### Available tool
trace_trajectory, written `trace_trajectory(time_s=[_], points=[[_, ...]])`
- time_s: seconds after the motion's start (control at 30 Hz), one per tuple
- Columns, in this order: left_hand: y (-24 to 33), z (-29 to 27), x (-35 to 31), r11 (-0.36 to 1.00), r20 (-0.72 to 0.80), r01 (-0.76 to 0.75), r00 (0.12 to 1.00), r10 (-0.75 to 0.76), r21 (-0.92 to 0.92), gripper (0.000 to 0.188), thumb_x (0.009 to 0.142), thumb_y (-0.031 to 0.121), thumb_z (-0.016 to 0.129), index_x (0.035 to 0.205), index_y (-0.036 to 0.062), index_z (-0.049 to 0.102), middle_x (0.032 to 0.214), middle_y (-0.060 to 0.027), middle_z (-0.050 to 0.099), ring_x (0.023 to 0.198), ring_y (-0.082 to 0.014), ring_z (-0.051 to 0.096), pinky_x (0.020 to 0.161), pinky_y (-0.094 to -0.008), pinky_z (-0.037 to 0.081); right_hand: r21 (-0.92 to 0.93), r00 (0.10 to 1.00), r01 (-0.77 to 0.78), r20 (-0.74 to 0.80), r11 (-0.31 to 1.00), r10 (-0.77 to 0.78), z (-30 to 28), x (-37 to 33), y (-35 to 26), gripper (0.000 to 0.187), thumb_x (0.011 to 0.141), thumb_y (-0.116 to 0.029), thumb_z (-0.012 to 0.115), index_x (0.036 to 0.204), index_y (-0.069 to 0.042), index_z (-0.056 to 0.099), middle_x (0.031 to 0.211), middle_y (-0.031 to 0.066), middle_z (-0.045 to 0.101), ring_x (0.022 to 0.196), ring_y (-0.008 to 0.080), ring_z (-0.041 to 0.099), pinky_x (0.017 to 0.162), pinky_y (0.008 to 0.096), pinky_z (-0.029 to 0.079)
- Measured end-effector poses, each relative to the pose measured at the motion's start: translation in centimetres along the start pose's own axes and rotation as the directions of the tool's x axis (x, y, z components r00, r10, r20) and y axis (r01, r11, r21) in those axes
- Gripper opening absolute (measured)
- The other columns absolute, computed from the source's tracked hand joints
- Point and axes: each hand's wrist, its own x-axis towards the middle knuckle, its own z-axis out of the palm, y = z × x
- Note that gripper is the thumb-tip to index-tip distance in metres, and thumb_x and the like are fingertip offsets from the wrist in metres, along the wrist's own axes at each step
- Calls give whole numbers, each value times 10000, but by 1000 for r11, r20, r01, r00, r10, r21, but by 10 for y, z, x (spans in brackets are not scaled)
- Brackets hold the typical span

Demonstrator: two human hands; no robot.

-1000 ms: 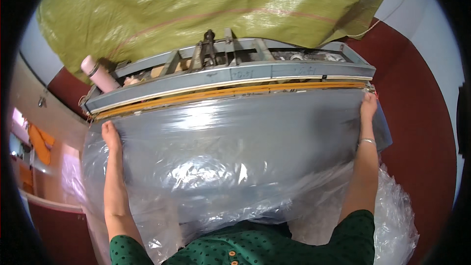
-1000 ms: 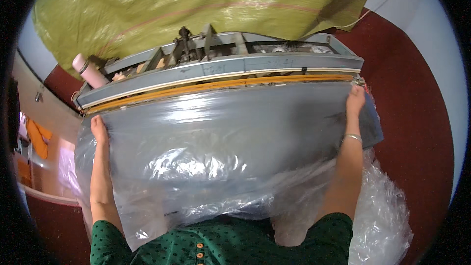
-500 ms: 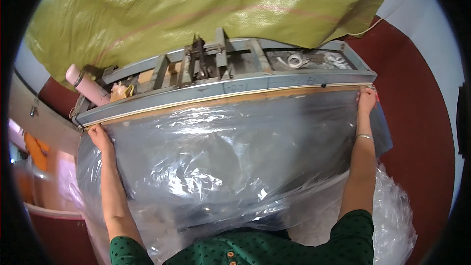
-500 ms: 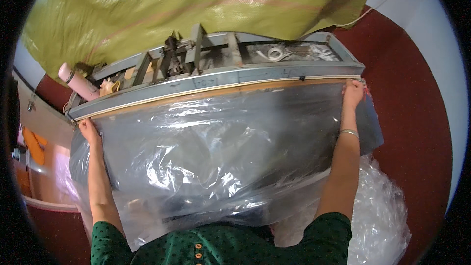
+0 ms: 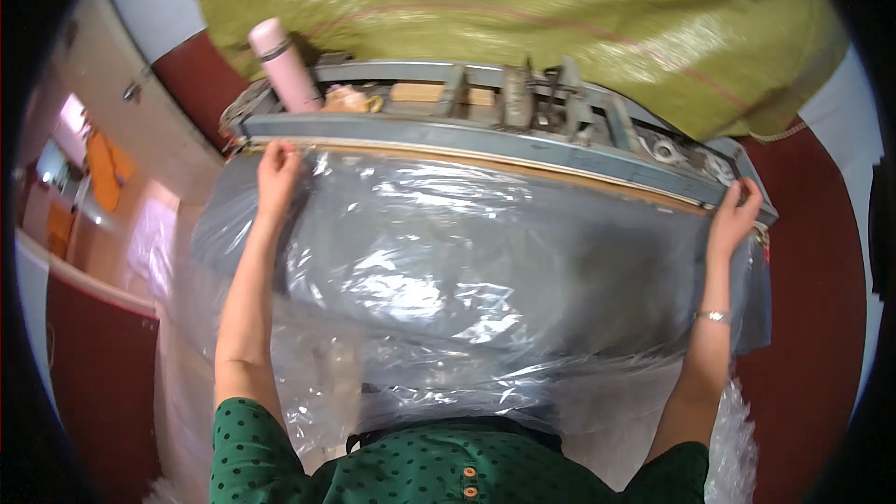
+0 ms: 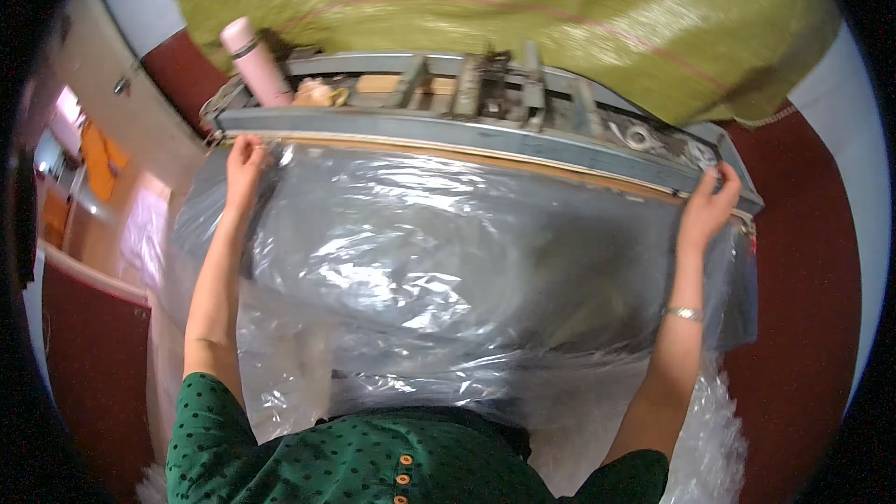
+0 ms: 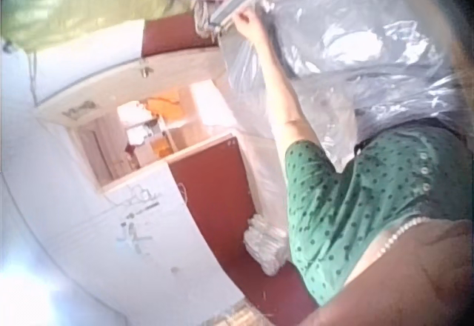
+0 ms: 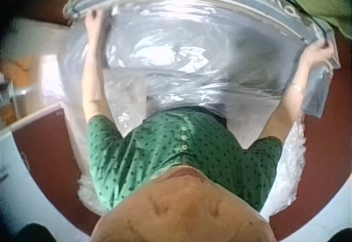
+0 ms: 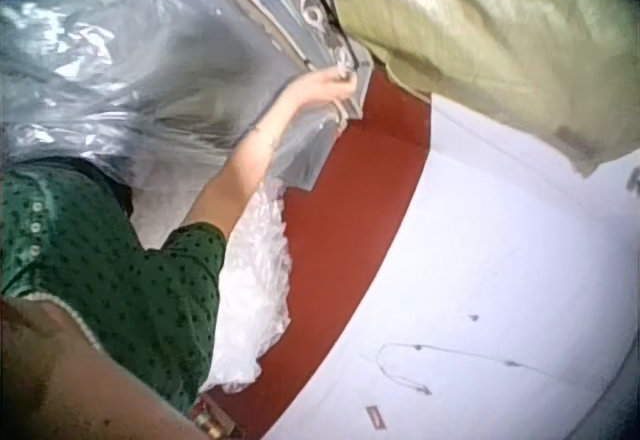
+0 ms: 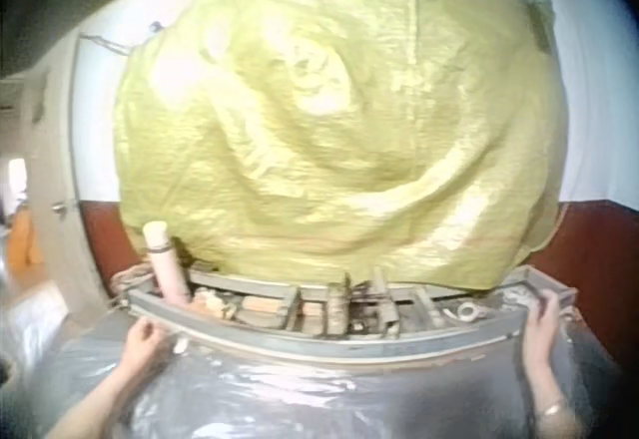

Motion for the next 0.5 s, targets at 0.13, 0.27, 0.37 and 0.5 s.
trace_trajectory(time_s=[0.13,0.27,0.37,0.5], points=[[40,-37,-30,975,-67,-149,988,140,-162,53,800,21,468,812,62,436,701,26,433,636,-49,435,582,-189,378,386,860,171,390,906,-329,25,-58,-186,308,738,-170,610,987,-18,511,990,138,522,937,259,486,839,342,364],[60,-71,-51,962,-191,-193,969,156,-191,65,798,14,475,819,68,445,730,26,445,648,-50,439,598,-184,380,556,698,315,413,769,-585,46,-116,-296,372,675,-229,677,967,-42,542,871,113,566,799,239,537,715,339,415],[54,-79,-55,966,-311,-255,922,230,-40,147,775,90,572,881,70,472,830,-3,509,801,-96,484,703,-221,374,637,484,-270,738,722,-470,59,-151,-311,182,696,-165,682,739,-18,584,526,-9,474,519,47,408,473,214,342],[32,-98,-73,757,-144,-200,921,362,623,291,693,178,652,932,52,545,893,-73,555,876,-216,505,755,-309,387,560,465,-425,809,711,-359,43,-160,-282,152,710,-128,661,679,-16,564,553,-31,478,547,35,401,484,205,334]])
